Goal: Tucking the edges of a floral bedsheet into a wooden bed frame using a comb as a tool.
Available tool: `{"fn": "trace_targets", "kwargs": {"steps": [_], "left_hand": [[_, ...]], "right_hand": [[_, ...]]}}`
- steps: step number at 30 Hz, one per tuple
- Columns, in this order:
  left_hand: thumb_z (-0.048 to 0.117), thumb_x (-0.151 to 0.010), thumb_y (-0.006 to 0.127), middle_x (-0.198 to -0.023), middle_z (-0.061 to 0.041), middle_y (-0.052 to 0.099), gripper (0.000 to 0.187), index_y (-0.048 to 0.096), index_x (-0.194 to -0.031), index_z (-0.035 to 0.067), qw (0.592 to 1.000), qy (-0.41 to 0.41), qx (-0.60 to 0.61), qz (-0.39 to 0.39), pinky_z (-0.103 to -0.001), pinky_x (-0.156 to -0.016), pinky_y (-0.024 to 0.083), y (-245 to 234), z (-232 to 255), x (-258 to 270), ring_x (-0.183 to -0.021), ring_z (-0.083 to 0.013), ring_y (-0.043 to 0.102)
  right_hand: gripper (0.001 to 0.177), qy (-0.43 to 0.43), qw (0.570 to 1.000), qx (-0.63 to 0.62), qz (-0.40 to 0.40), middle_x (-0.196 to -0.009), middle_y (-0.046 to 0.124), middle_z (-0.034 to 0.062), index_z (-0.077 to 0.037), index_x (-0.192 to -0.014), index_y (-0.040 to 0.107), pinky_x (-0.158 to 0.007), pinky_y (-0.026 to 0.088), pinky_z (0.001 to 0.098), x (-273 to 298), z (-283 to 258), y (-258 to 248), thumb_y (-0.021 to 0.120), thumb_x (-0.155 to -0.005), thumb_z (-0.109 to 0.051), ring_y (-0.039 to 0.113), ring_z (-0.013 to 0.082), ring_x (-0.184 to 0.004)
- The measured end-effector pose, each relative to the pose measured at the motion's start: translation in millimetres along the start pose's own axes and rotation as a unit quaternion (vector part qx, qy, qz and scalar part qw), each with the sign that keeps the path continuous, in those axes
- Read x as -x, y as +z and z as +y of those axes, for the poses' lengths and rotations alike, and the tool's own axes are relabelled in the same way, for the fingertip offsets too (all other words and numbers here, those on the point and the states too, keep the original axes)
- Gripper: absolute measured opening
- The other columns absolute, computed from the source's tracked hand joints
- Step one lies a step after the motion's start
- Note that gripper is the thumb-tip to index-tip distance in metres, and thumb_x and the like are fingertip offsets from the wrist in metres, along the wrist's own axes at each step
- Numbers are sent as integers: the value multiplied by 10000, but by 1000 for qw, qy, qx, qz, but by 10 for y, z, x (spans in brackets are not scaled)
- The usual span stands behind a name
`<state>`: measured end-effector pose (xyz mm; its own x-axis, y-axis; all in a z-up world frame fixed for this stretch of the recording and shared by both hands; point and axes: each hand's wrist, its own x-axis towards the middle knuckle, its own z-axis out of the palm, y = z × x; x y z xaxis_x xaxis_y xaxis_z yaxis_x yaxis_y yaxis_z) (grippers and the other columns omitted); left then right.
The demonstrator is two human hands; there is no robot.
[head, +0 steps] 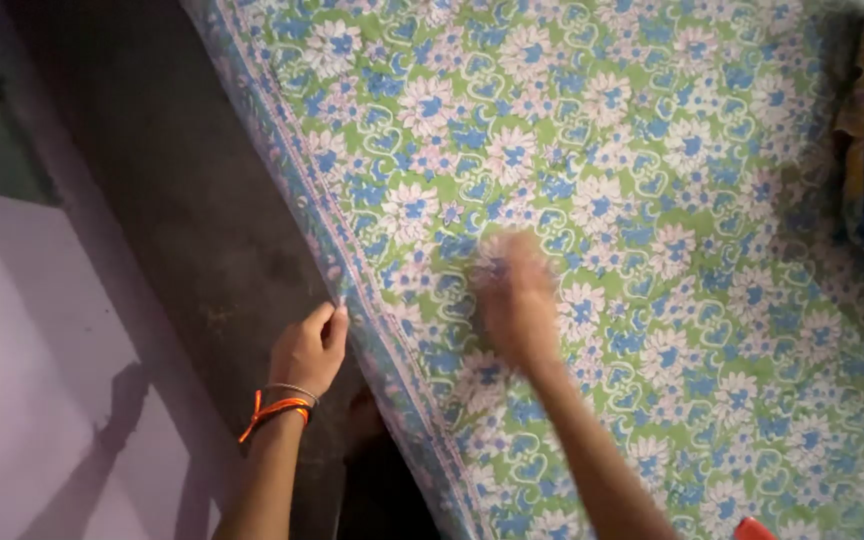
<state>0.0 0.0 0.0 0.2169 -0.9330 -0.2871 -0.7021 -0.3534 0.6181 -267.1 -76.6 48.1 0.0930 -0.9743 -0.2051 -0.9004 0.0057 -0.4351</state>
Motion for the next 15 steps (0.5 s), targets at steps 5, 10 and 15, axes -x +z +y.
{"fn": "trace_targets", "kwargs": {"steps": [5, 10, 15], "left_hand": [[347, -1019, 595, -936, -142, 705, 254, 611, -956, 102, 998, 42, -1, 53, -498, -710, 529, -114, 56, -295, -886, -382, 681], [299, -1005, 620, -1258, -108, 609, 295, 603, -1215, 94, 964, 229, -63, 116, -500, -879, 502, -148, 245, -688, -1118, -338, 609], [197, -966, 517, -1559, -6, 473, 494, 514, -1459, 205, 894, 351, -277, 19, -597, -1191, 228, -134, 435, -888, -1437, -224, 402]], "right_hand": [[833, 92, 986, 95, 101, -1684, 78, 255, 26, -1599, 89, -1231, -10, 513, -297, 886, 168, 369, -1045, -529, 7, 356, -1553], [777, 111, 987, 110, 48, -1693, -48, 250, 76, -1594, 13, -1236, -57, 487, -476, 180, 131, 241, -1107, -484, -100, 363, -1543], [716, -25, 995, 100, 1, -1690, 80, 220, 65, -1589, 75, -1279, 83, 446, -316, -604, 499, 272, -1092, -411, 77, 341, -1566]]}}
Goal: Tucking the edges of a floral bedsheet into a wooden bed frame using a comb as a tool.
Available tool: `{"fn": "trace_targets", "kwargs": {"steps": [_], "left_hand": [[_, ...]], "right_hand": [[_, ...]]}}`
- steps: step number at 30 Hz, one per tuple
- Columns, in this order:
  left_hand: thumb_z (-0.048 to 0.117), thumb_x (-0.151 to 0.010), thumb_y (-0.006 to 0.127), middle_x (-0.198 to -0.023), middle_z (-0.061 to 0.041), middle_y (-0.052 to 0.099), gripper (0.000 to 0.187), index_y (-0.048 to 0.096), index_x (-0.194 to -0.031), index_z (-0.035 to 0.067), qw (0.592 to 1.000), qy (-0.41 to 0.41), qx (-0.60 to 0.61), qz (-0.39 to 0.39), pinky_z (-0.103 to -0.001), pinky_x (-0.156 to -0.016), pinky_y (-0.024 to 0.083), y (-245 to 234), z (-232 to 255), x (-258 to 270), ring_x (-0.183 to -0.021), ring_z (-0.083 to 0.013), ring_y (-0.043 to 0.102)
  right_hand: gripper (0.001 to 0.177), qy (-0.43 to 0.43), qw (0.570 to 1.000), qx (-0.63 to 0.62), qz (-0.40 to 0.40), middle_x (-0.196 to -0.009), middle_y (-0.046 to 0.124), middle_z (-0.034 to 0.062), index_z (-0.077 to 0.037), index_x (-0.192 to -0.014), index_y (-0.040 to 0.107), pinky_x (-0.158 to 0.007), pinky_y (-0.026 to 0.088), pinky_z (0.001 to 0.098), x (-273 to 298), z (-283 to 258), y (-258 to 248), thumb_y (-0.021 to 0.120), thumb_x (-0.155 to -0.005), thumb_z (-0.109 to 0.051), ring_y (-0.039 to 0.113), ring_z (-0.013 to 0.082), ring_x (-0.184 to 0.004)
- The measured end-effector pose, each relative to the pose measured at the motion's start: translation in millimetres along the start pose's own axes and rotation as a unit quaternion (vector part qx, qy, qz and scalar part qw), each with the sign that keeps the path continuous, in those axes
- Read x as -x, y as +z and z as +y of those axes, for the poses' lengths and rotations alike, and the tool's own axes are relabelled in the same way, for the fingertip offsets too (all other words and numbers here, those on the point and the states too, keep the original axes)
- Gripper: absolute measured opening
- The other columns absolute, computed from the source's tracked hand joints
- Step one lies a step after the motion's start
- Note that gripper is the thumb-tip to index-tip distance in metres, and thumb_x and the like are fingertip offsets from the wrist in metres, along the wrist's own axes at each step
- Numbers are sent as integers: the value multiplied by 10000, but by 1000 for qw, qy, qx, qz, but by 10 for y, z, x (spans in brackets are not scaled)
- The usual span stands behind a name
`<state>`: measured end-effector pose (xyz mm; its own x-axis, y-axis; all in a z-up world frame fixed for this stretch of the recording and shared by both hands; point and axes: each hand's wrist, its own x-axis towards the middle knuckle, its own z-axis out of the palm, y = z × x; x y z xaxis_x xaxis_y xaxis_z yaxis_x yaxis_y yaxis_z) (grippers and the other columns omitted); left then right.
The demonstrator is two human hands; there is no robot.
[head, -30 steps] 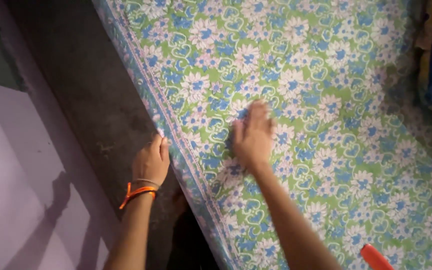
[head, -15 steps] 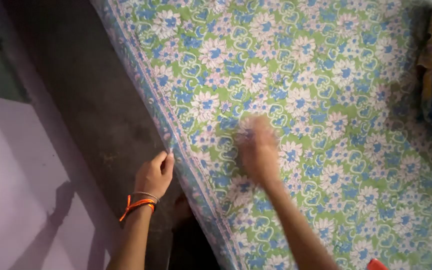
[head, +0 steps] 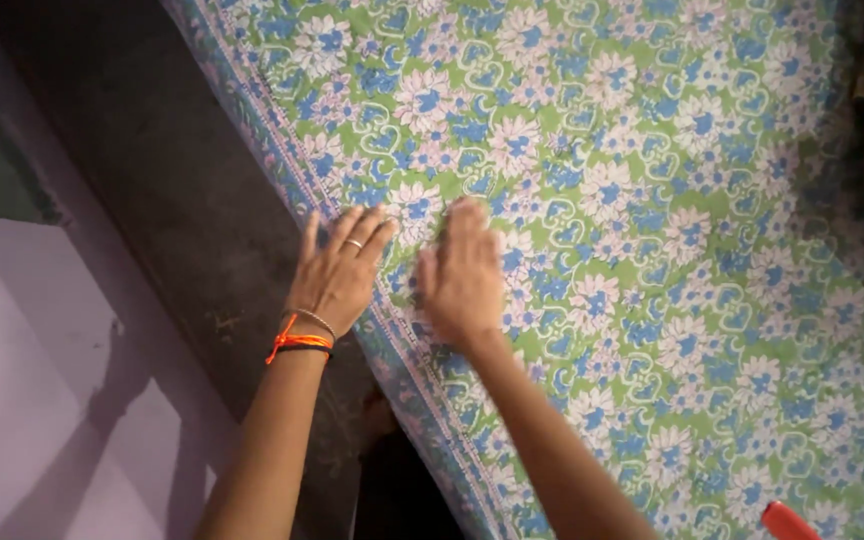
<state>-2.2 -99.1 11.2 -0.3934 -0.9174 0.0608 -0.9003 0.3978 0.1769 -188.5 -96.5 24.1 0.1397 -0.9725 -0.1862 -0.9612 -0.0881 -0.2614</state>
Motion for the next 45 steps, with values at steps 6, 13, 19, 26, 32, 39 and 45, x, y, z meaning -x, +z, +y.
{"fn": "trace_targets", "kwargs": {"steps": [6, 13, 19, 26, 32, 39, 45], "left_hand": [[203, -1017, 453, -1711, 17, 241, 617, 305, -1612, 265, 993, -61, 94, -41, -559, -1248, 149, 119, -126, 193, -1566, -205, 229], [383, -1065, 345, -1715, 42, 159, 596, 178, -1633, 318, 988, -104, 73, -85, -635, -1216, 106, 196, -118, 223, -1564, -175, 162], [480, -1041, 335, -1715, 32, 104, 632, 137, -1623, 336, 986, -100, 73, -113, -684, -1182, 116, 342, -190, 201, -1568, -200, 111], [548, -1030, 228, -1708, 94, -111, 654, -7, -1622, 395, 959, -124, 77, -245, -723, -1173, -14, 398, -262, 98, -1564, -145, -76], [561, -1021, 247, -1714, 121, -144, 656, -7, -1613, 437, 935, -147, 123, -297, -720, -1185, -15, 362, -287, 49, -1576, -138, -116], [595, -1026, 242, -1715, 131, -136, 653, 4, -1615, 445, 934, -150, 112, -305, -740, -1178, 1, 432, -278, 49, -1578, -126, -111], [606, -1019, 239, -1713, 126, -140, 661, 7, -1616, 443, 931, -155, 100, -315, -750, -1167, -1, 399, -256, 22, -1575, -119, -112]], "right_hand": [[750, -222, 971, -78, 41, -1626, 246, 261, 90, -1529, 216, -1239, 179, 492, 432, -328, 313, 436, -1009, -403, 158, 360, -1540], [552, -115, 986, -19, -121, -1667, 308, 117, -69, -1537, 389, -1304, 156, 516, 28, 574, -252, 420, -1002, -202, 269, 301, -1550], [696, 22, 994, -65, 84, -1672, 176, 180, -18, -1595, 191, -1265, 41, 455, -81, 1311, -264, 373, -1056, -420, 94, 348, -1563], [772, 77, 987, 120, -80, -1685, -141, 160, 1, -1589, -70, -1250, -83, 459, 46, 343, -123, 136, -1083, -545, -157, 298, -1538], [777, -105, 993, 48, -6, -1687, 68, 155, 2, -1591, 92, -1255, 27, 457, 349, -24, 19, 294, -1053, -521, 21, 294, -1561], [771, -144, 989, -5, 24, -1686, 262, 120, -20, -1599, 254, -1264, 118, 466, 365, -74, -26, 424, -1020, -499, 199, 254, -1570], [772, -140, 990, -19, 22, -1680, 274, 117, -23, -1594, 274, -1259, 124, 468, 364, -76, -19, 436, -1008, -498, 211, 252, -1565]]}}
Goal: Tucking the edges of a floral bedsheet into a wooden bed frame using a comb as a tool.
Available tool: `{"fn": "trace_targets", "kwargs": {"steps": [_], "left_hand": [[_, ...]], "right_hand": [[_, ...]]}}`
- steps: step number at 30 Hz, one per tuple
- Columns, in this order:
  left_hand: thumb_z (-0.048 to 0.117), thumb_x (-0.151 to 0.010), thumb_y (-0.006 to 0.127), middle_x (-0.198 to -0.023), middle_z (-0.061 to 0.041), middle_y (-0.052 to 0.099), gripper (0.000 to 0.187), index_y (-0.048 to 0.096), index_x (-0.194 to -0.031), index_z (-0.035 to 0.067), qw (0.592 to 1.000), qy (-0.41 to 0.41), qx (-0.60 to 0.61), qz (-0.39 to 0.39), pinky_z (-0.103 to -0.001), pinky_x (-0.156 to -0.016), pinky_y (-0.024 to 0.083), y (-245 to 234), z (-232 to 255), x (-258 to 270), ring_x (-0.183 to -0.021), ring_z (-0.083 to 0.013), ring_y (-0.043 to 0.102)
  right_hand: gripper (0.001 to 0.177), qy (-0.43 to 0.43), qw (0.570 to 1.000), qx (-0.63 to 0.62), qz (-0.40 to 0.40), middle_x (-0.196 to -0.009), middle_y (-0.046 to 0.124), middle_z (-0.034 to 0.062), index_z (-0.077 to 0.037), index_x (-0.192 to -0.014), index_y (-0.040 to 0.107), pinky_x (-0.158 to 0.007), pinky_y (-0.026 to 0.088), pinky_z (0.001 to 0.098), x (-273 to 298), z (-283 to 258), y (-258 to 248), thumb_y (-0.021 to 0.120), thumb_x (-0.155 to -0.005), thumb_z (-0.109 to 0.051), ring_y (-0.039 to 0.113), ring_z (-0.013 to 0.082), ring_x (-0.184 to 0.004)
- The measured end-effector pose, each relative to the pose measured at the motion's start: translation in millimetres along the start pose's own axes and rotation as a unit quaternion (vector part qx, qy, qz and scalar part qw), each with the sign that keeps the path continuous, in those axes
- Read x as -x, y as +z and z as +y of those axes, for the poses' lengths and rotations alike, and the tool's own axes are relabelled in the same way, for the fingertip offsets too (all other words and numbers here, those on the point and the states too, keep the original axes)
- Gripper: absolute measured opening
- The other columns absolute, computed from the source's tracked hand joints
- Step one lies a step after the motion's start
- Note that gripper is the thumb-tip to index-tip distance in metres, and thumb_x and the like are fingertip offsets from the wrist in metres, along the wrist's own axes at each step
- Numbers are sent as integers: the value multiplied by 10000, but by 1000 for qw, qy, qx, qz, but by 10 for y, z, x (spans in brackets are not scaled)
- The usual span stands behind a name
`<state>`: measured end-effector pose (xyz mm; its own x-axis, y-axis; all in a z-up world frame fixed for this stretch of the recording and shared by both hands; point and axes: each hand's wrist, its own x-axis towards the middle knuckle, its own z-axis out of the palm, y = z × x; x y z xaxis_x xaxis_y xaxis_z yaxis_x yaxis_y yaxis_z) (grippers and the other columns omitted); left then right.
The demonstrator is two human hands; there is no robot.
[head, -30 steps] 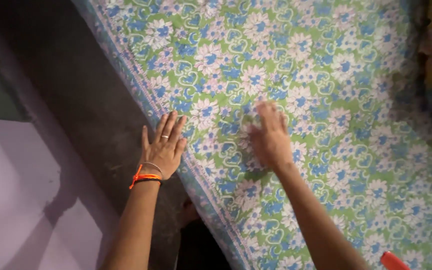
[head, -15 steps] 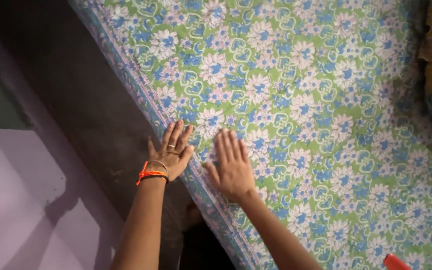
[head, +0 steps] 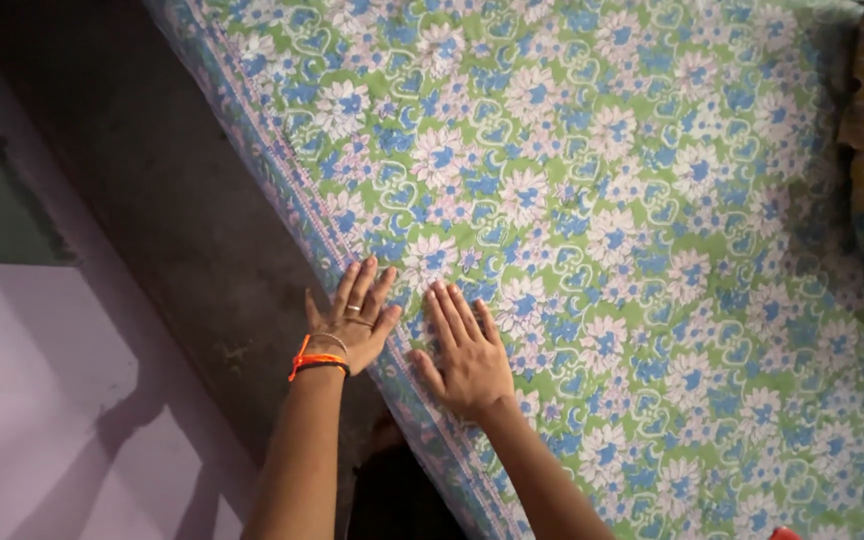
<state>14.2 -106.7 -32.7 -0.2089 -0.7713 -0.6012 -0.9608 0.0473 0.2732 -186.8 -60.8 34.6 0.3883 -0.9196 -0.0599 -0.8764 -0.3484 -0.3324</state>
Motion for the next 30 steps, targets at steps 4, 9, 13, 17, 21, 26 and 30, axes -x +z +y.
{"fn": "trace_targets", "kwargs": {"steps": [4, 9, 13, 17, 21, 26, 30], "left_hand": [[611, -1016, 246, -1720, 114, -111, 675, 16, -1623, 427, 999, 15, -9, 47, -750, -1164, 15, 102, -26, -48, -1583, -122, -84], [619, -1019, 230, -1714, 132, -133, 669, -11, -1616, 439, 1000, -1, -14, 8, -744, -1168, -41, 8, 9, 11, -1571, -108, -95], [617, -1024, 222, -1710, 125, -160, 662, -28, -1614, 451, 999, -16, -15, -34, -742, -1166, -69, -32, 29, 21, -1569, -126, -120], [611, -1020, 242, -1710, 107, -121, 669, -3, -1614, 425, 1000, 0, -30, 5, -740, -1157, -55, 2, 25, 7, -1567, -130, -100], [567, -1016, 354, -1703, 34, 65, 674, 148, -1611, 326, 971, 104, -9, 217, -720, -1169, 46, 224, -105, 66, -1562, -188, 36], [499, -990, 450, -1678, 20, 176, 665, 232, -1592, 320, 966, 120, 20, 228, -679, -1181, 100, -16, -32, 251, -1536, -197, 158], [438, -1020, 445, -1676, 56, 236, 602, 261, -1584, 338, 952, 158, -85, 246, -648, -1193, 149, -83, -214, 123, -1535, -158, 233]], "right_hand": [[783, 1, 1000, 17, 3, -1680, 290, 112, -27, -1602, 283, -1253, 135, 468, -31, 49, -18, 450, -995, -493, 229, 251, -1559], [786, 12, 1000, -23, 13, -1668, 325, 95, -58, -1594, 305, -1259, 155, 461, -35, 33, -33, 482, -982, -519, 268, 240, -1552], [787, 17, 999, -24, 17, -1662, 335, 84, -71, -1589, 316, -1253, 162, 454, -50, 49, 20, 491, -969, -523, 278, 232, -1545], [783, 15, 1000, -16, 13, -1659, 336, 92, -65, -1592, 314, -1251, 159, 461, -45, 68, 29, 485, -975, -516, 273, 232, -1547], [763, 18, 999, -38, 5, -1669, 334, 92, -67, -1595, 322, -1263, 145, 462, -33, -4, -19, 469, -986, -503, 255, 234, -1559], [731, 46, 999, -3, 1, -1685, 282, 135, -16, -1604, 278, -1268, 133, 454, -83, -202, 140, 440, -1019, -422, 216, 263, -1571], [734, -24, 983, -178, -49, -1626, 313, 207, 42, -1529, 343, -1240, 178, 471, -153, -212, 109, 603, -970, -356, 228, 326, -1534]]}}
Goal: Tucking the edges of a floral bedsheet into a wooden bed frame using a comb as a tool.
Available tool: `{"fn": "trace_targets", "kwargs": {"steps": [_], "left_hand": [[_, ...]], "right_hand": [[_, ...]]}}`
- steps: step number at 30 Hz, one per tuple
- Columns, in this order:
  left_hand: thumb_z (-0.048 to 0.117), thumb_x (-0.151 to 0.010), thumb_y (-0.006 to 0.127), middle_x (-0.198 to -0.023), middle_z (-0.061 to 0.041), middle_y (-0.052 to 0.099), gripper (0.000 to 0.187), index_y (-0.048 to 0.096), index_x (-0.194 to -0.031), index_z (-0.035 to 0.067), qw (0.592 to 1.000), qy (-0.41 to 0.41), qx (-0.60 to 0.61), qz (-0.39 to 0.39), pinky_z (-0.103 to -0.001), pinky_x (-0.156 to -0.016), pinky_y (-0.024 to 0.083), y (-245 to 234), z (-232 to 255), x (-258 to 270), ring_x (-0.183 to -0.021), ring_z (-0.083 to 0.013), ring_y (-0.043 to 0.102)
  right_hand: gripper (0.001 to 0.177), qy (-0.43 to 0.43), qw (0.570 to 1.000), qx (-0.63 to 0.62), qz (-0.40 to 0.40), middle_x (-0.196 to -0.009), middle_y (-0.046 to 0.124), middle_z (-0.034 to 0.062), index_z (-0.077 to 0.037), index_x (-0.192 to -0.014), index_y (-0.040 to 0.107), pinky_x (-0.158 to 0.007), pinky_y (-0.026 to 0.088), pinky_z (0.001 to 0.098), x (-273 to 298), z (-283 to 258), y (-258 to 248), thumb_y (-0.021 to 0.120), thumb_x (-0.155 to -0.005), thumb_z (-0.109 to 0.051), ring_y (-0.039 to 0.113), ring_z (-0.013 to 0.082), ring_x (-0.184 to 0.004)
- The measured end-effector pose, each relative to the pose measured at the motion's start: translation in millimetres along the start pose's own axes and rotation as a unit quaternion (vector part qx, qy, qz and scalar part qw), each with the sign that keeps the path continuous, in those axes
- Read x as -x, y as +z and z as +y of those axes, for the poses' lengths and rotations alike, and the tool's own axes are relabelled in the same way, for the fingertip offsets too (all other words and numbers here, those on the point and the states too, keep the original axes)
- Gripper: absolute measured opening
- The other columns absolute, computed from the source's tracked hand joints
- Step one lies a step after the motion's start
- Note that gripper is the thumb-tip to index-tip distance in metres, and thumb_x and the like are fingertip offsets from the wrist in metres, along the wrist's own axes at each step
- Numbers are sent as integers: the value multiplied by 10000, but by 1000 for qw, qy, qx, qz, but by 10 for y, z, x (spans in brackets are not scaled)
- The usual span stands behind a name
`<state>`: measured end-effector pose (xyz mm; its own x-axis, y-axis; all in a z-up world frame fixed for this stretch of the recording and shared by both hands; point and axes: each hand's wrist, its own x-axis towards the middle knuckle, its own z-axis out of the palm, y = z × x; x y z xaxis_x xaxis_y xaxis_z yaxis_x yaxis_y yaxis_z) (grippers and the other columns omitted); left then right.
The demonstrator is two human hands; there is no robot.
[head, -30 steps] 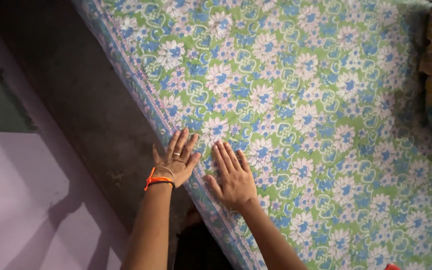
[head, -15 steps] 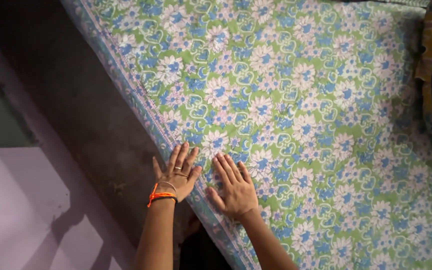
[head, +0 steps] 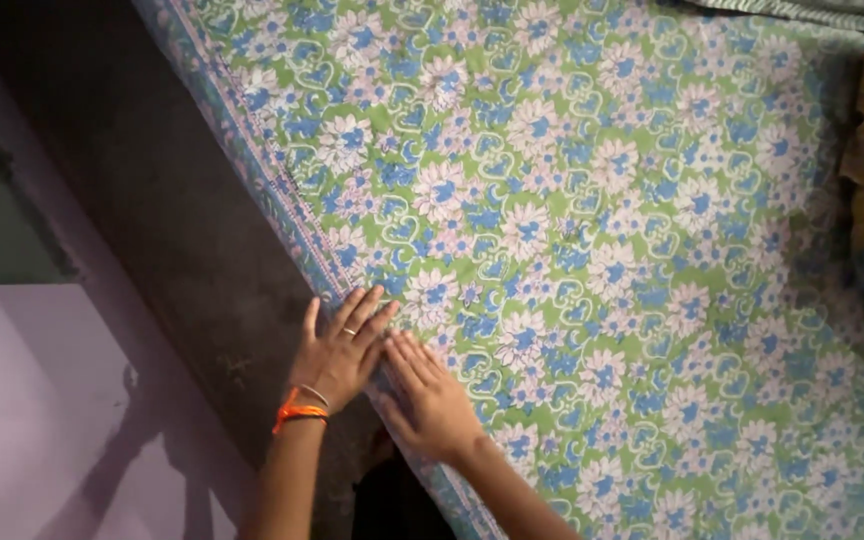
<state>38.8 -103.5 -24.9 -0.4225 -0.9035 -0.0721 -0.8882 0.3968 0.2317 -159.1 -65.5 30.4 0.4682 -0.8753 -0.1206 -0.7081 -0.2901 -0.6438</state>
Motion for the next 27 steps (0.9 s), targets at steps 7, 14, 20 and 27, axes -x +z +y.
{"fn": "trace_targets", "kwargs": {"steps": [7, 14, 20, 27], "left_hand": [[470, -1027, 405, -1691, 58, 192, 591, 247, -1588, 373, 994, 74, 25, -72, -659, -1167, 133, -391, -497, -653, -1530, -172, 183], [489, -1011, 446, -1700, -31, 163, 610, 261, -1588, 413, 996, -83, -22, -15, -657, -1189, 112, -564, -862, -1066, -1565, -276, 123], [482, -981, 492, -1697, -33, 147, 686, 230, -1595, 326, 991, -124, 8, -50, -658, -1178, 159, -616, -1066, -1043, -1555, -251, 156], [473, -961, 548, -1694, -69, 172, 784, 192, -1616, 232, 983, -183, -9, -4, -698, -1123, 228, -466, -1180, -1045, -1542, -258, 209]], "right_hand": [[420, -50, 977, -45, 201, -1599, 510, 189, -45, -1415, 607, -1331, 313, 473, -606, 1101, -688, 598, -1002, -121, 436, 333, -1546], [834, 284, 937, 131, 156, -1718, 31, 145, -43, -1624, 121, -1287, 21, 481, -1132, 1448, -1064, 438, -1027, -531, 4, 301, -1596], [798, 276, 936, 218, 13, -1673, -146, 184, 39, -1573, -69, -1263, -33, 458, -1388, 275, -620, 168, -1073, -535, -147, 356, -1530], [848, -27, 992, 41, -120, -1652, 220, 174, -23, -1563, 233, -1262, 102, 485, -1210, -196, -142, 516, -969, -557, 131, 339, -1548]]}}
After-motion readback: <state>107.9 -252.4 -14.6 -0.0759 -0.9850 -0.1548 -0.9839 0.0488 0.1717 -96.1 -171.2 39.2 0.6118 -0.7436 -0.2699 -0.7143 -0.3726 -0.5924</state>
